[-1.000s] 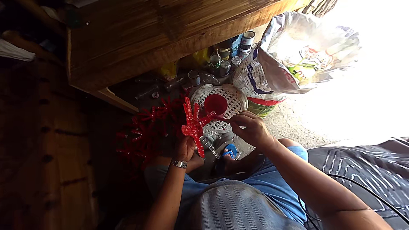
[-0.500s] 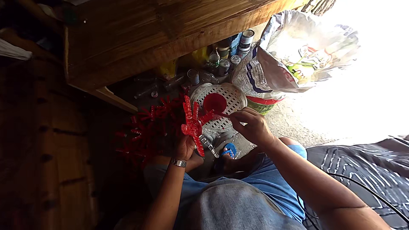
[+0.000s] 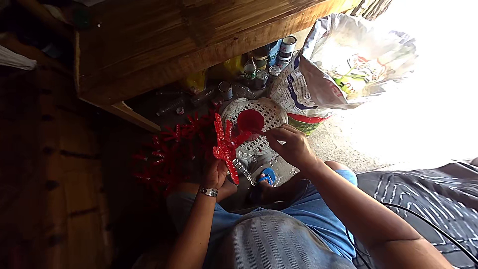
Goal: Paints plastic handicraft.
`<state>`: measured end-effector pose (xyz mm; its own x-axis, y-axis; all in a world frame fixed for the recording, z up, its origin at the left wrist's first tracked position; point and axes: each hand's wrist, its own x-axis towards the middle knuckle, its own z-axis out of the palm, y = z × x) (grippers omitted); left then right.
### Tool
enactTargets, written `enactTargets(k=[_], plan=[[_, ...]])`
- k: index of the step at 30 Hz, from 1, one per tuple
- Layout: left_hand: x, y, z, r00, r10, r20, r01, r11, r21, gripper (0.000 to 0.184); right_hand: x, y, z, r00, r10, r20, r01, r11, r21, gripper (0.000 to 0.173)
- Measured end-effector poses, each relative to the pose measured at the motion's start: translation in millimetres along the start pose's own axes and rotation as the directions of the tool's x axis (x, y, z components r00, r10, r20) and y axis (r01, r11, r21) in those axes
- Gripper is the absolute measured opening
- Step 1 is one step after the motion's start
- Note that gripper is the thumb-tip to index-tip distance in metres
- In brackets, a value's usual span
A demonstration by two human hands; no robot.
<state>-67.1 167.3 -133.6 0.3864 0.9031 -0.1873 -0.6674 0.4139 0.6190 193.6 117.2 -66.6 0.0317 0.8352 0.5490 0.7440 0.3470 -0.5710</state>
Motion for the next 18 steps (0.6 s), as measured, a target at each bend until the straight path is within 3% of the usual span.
enactTargets(k=[11, 18], plan=[[1, 1, -7, 1.000, -0.020, -0.009, 0.020, 0.999, 0.029, 0.039, 2, -3, 2, 1.000, 0.023, -0.002, -0.023, 1.000, 0.005, 0.017], [1, 3, -4, 0.999, -0.035, -0.024, 0.035, 0.999, 0.000, 0.021, -9, -1, -3, 0.999, 0.022, 0.041, -0.022, 1.000, 0.006, 0.022]])
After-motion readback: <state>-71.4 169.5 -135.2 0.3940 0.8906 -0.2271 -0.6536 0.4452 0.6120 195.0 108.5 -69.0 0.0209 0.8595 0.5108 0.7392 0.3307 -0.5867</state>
